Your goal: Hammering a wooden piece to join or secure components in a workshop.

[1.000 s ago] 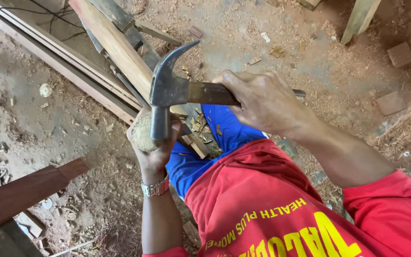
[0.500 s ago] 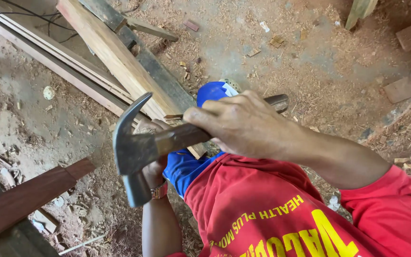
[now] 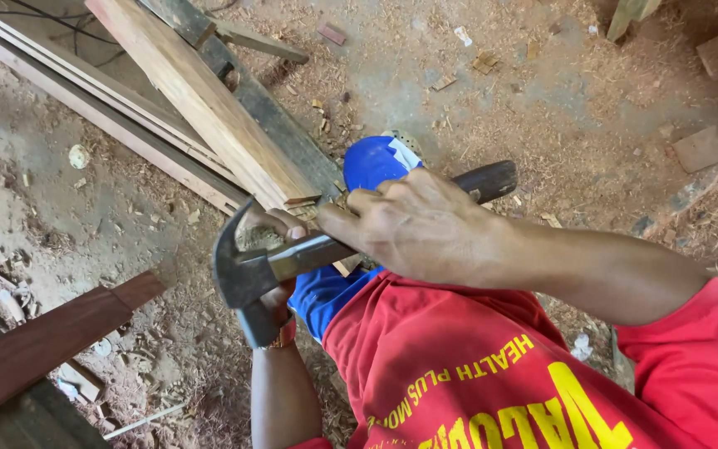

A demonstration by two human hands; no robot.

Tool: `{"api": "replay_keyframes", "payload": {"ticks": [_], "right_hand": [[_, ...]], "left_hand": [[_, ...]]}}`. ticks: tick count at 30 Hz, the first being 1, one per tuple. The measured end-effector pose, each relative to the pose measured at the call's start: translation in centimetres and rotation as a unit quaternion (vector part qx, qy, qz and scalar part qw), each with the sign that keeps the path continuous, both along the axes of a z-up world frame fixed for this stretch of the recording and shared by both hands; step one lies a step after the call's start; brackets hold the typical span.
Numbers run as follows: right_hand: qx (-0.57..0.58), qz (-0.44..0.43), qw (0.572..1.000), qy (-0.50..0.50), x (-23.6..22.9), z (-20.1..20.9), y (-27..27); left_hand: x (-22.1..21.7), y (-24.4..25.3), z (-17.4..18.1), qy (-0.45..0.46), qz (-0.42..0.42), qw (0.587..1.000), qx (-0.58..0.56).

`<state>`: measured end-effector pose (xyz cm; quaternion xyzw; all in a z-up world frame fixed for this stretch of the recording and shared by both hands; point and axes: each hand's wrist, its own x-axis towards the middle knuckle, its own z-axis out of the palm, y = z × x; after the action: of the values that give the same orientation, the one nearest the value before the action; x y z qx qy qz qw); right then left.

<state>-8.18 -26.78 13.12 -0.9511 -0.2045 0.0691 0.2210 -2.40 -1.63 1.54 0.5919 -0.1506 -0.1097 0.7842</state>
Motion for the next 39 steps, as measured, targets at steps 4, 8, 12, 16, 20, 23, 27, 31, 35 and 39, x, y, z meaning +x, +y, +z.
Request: {"api": "replay_keyframes", "payload": {"ticks": [4,8,12,16,20,23,27,31,35,39], "right_hand": [[0.088,-0.012,0.995,-0.034,0.2,-0.6,0.6],[0.055,-0.009,0.997,0.055,0.5,-1.8,0.8],[0.004,-0.002,0.999,0.035,0.6,-0.3,0.7],[0.057,-0.001,0.998,0.007,0.2,-1.6,1.3],[-0.058,0.013,0.996,0.064,0.7,0.2,1.1],[-0.059,0.015,0.993,0.101,0.7,0.6,0.8],[0.061,-0.003,0.998,0.030,0.1,-1.1,1.6],[0.013,-0.024,1.000,-0.007,0.4,-1.0,1.4],[0.048,-0.025,0.998,-0.017,0.2,-0.3,1.5],[0.097,-0.032,0.995,0.005,0.2,-1.2,2.2]], "left_hand": [[0.6,2.4,-2.0,0.027,-0.046,0.997,0.061],[0.2,4.3,-5.1,0.285,-0.120,0.878,-0.365],[-0.2,1.7,-1.3,0.000,-0.019,0.999,-0.033],[-1.2,1.7,-0.6,-0.040,-0.005,0.978,0.203],[0.0,1.3,-2.7,0.058,0.043,0.973,0.221],[0.9,2.1,-4.3,0.054,-0.114,0.988,0.093],[-0.6,4.0,-4.2,0.073,-0.201,0.977,0.018],[1.4,2.5,-2.7,-0.021,-0.160,0.986,0.034],[1.4,1.7,-1.9,-0.079,-0.117,0.989,0.054],[0.0,3.4,-4.6,-0.098,-0.084,0.989,0.072]]}}
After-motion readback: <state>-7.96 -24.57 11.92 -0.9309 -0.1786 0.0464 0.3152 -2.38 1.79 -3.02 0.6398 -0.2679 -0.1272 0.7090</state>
